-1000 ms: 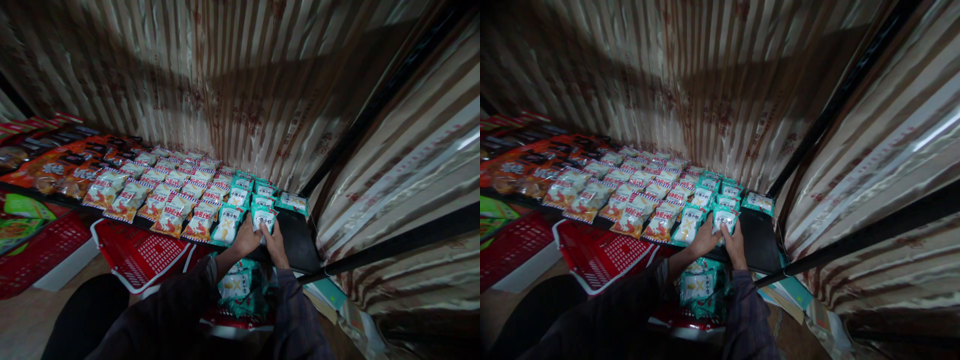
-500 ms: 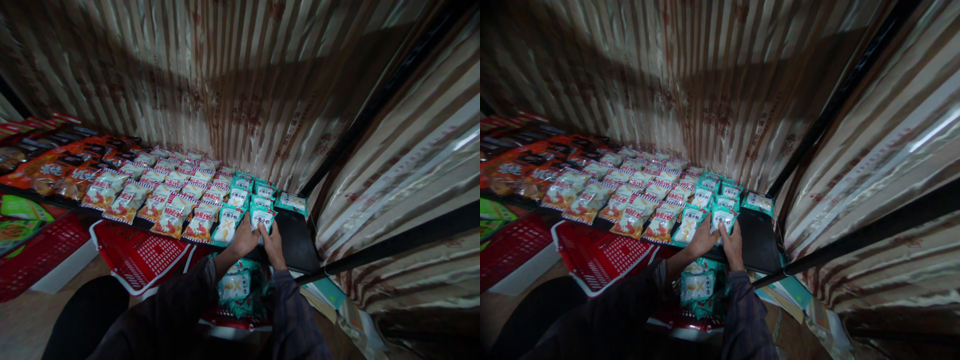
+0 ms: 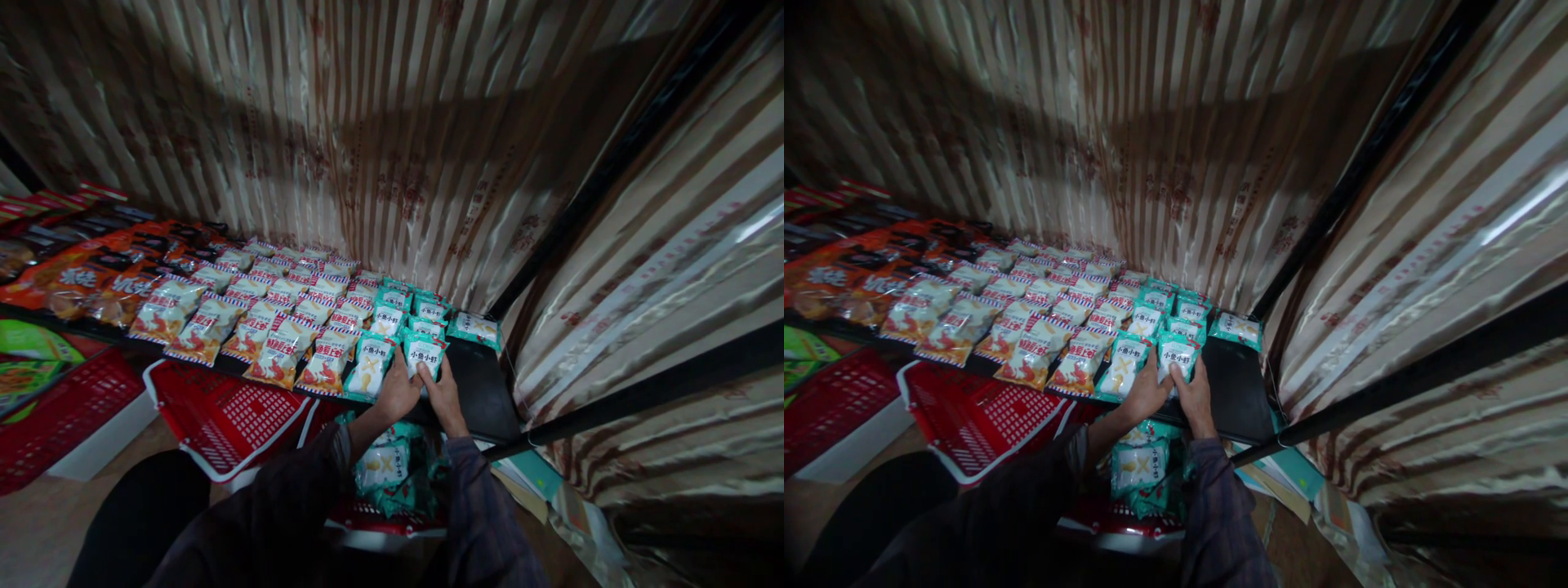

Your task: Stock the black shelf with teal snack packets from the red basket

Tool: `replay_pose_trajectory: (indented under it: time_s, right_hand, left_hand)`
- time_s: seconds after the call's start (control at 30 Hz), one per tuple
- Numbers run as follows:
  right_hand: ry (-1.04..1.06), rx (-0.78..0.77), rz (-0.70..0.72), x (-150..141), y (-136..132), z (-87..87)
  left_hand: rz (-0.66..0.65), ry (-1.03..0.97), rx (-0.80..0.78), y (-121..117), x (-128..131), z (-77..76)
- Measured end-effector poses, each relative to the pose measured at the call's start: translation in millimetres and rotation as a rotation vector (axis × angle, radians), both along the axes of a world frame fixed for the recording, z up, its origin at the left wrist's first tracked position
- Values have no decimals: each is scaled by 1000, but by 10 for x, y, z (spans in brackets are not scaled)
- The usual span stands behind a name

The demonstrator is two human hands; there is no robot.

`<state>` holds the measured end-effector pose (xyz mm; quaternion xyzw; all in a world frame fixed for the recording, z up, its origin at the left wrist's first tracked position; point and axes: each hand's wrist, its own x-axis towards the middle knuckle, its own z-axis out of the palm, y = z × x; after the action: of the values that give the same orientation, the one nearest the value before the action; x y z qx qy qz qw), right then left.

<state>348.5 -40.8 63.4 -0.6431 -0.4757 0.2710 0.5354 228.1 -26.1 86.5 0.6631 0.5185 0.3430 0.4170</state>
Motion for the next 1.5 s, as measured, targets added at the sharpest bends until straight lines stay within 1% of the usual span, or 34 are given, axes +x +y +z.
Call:
replay_pose_trajectory:
  time_s: [0.1,0.2,0.3,0.47,0.63,0.73,0.9,1.03,1.17,1.23,1.3,1.4,1.5]
  right_hand:
    - [-38,13,-14,19,-11,-57]
    - [-93,19,-16,39,-14,-98]
    - [-126,10,2,46,-10,-102]
    - [-117,-8,16,43,-6,-112]
    - [-117,23,-21,48,-38,-180]
    - [-124,30,-25,45,-76,-195]
    - [-124,30,-46,16,-141,-179]
    - [-107,62,-102,-24,-204,-180]
    - [-123,143,-214,-113,-383,-159]
    - [-125,198,-264,-195,-543,-150]
    - [-126,223,-304,-301,-738,-175]
    - [-142,218,-313,-476,-1030,-320]
    - [-178,196,-260,-619,-1226,-579]
  left_hand:
    - [8,-7,39,-2,-1,-44]
    - [-11,20,53,2,1,-78]
    - [-38,34,62,-1,0,-93]
    - [-36,16,68,-24,0,-133]
    - [-23,-45,156,-38,22,-223]
    - [-14,-76,216,-63,28,-249]
    - [-4,-62,275,-175,11,-245]
    - [-15,-66,364,-399,-36,-235]
    - [-70,-130,457,-707,-146,-247]
    - [-99,-152,461,-838,-223,-286]
    - [-113,-140,427,-936,-306,-360]
    - [-99,-80,330,-1027,-427,-529]
    - [-86,-5,211,-1068,-542,-713]
